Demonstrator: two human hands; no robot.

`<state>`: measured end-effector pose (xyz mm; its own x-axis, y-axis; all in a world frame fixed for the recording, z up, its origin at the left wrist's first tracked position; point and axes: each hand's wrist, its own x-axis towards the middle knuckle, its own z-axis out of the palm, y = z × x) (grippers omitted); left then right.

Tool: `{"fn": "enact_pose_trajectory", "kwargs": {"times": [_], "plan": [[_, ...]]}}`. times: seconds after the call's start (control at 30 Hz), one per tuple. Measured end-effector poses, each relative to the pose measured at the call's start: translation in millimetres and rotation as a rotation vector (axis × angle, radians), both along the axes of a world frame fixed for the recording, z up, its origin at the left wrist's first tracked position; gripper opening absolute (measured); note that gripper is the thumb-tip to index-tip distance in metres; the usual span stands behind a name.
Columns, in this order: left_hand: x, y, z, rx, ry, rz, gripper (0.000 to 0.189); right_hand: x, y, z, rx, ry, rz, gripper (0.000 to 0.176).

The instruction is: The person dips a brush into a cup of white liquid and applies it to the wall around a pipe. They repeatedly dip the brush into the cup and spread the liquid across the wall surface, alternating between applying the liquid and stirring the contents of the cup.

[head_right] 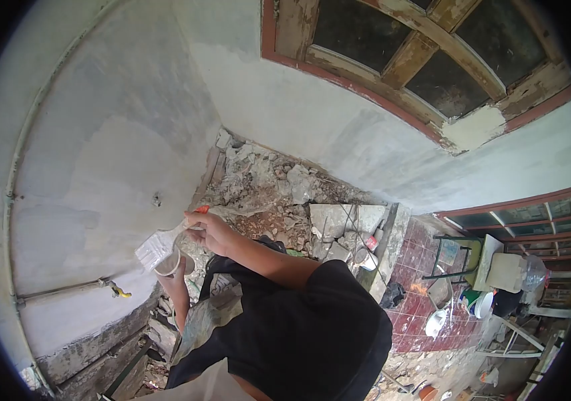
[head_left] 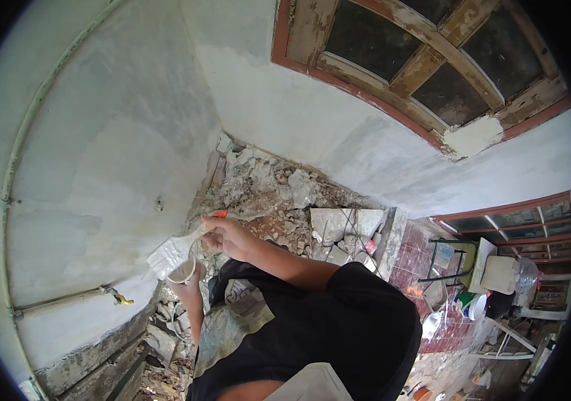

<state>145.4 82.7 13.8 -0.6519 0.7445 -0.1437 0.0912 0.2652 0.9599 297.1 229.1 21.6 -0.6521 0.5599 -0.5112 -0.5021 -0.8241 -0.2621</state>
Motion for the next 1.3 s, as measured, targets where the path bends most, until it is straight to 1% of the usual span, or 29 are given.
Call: {"fn": "enact_pose_trajectory", "kwargs": {"times": [0.13, 0.2, 0.27, 0.37, 0.43, 0.5, 0.57, 0.63, 0.7, 0.73, 0.77, 0.8, 0.83, 0.87, 0.9, 0.93, 0.97, 1.0, 1.03, 1.07, 1.1, 1.13, 1.2, 1.23, 1.27, 1.3], "plan": [[0.9, 0.5, 1.9, 0.005, -0.063, 0.039, 0.074, -3.2, 2.9, -1.6, 0.012, 0.019, 0.023, 0.036], [-4.1, -0.2, -3.8, 0.01, -0.052, 0.035, 0.074, -5.1, 4.7, -1.4, 0.027, 0.034, 0.039, 0.035], [-3.4, 0.7, 1.6, 0.013, -0.044, 0.023, 0.075, -6.0, 5.1, 2.2, -0.007, -0.007, -0.006, 0.034], [2.2, 1.5, 10.5, 0.023, -0.105, 0.03, 0.071, -5.4, 5.8, 9.3, -0.008, -0.021, -0.003, 0.034], [3.8, 1.3, 7.7, 0.068, -0.058, 0.086, 0.072, -6.6, 7.0, 11.8, -0.002, -0.02, -0.019, 0.034], [-1.4, -2.5, -5.6, 0.029, -0.09, 0.022, 0.072, -5.1, 6.0, 11.7, -0.009, -0.022, -0.043, 0.033], [0.8, -1.5, -0.1, 0.016, -0.033, 0.042, 0.072, -7.1, 7.2, 14.9, 0.014, -0.011, -0.007, 0.034], [8.2, 2.6, 6.5, 0.032, 0.007, 0.066, 0.069, -3.3, 6.1, 15.5, 0.013, 0.008, -0.014, 0.033], [9.3, 2.7, 16.1, 0.015, -0.039, -0.003, 0.063, -1.8, 3.5, 9.2, 0.014, 0.022, -0.051, 0.031], [6.8, 0.7, 10.2, 0.01, -0.039, 0.015, 0.058, -1.2, 1.3, 7.3, -0.007, 0.03, -0.088, 0.03], [3.6, -2.0, 7.0, 0.027, -0.026, -0.001, 0.055, 1.3, -0.3, 4.9, 0.002, 0.032, -0.087, 0.029], [1.2, -0.4, 9.7, 0.061, -0.074, -0.05, 0.054, 3.6, -0.3, 3.3, 0.012, 0.043, -0.062, 0.028], [0.6, -0.5, 14.1, 0.062, -0.04, -0.04, 0.055, 4.8, -2.5, 2.4, 0.038, 0.053, -0.083, 0.029], [-6.8, -3.7, -9.0, 0.123, -0.094, -0.049, 0.061, 8.0, -1.1, 9.8, 0.025, 0.018, -0.054, 0.032], [-2.0, 1.9, 11.2, 0.132, -0.122, -0.034, 0.068, 10.7, 0.4, 9.5, 0.036, 0.025, -0.039, 0.035], [-0.7, 2.5, 11.7, 0.186, -0.079, -0.009, 0.071, 9.5, 2.4, 4.1, -0.01, 0.016, -0.089, 0.029], [-4.2, 0.6, 9.4, 0.236, -0.042, -0.003, 0.073, 9.7, 2.7, 4.3, 0.026, -0.042, -0.052, 0.038], [-9.0, -2.5, 8.3, 0.252, -0.017, 0.071, 0.073, 9.4, 3.5, 6.9, 0.071, -0.104, -0.039, 0.047], [-11.0, -3.6, 6.4, 0.256, 0.006, 0.011, 0.076, 4.5, 3.4, 5.6, 0.09, -0.094, 0.018, 0.047], [-11.0, -4.0, 3.5, 0.257, 0.023, -0.065, 0.079, 3.4, 4.5, 3.4, 0.037, -0.107, -0.008, 0.038], [-11.4, -4.5, 0.5, 0.274, 0.025, -0.032, 0.079, 4.2, 7.2, 0.2, -0.013, -0.124, -0.043, 0.031], [-13.3, -7.0, -2.9, 0.283, 0.005, -0.017, 0.08, 2.5, 10.2, -10.1, -0.006, -0.136, -0.034, 0.035], [-17.5, -13.8, -4.3, 0.303, -0.017, 0.023, 0.081, -6.8, 8.5, 5.7, 0.075, -0.176, 0.002, 0.037], [-20.9, -15.8, -1.6, 0.271, 0.041, 0.024, 0.081, -9.6, 7.7, 11.4, 0.136, -0.213, 0.011, 0.039], [-22.5, -19.6, 2.7, 0.233, 0.093, 0.025, 0.082, -12.2, 9.7, 12.5, 0.143, -0.223, 0.036, 0.039], [-24.4, -25.1, 5.6, 0.234, 0.078, 0.048, 0.082, -16.1, 12.0, 13.0, 0.24, -0.235, 0.034, 0.042]]}}
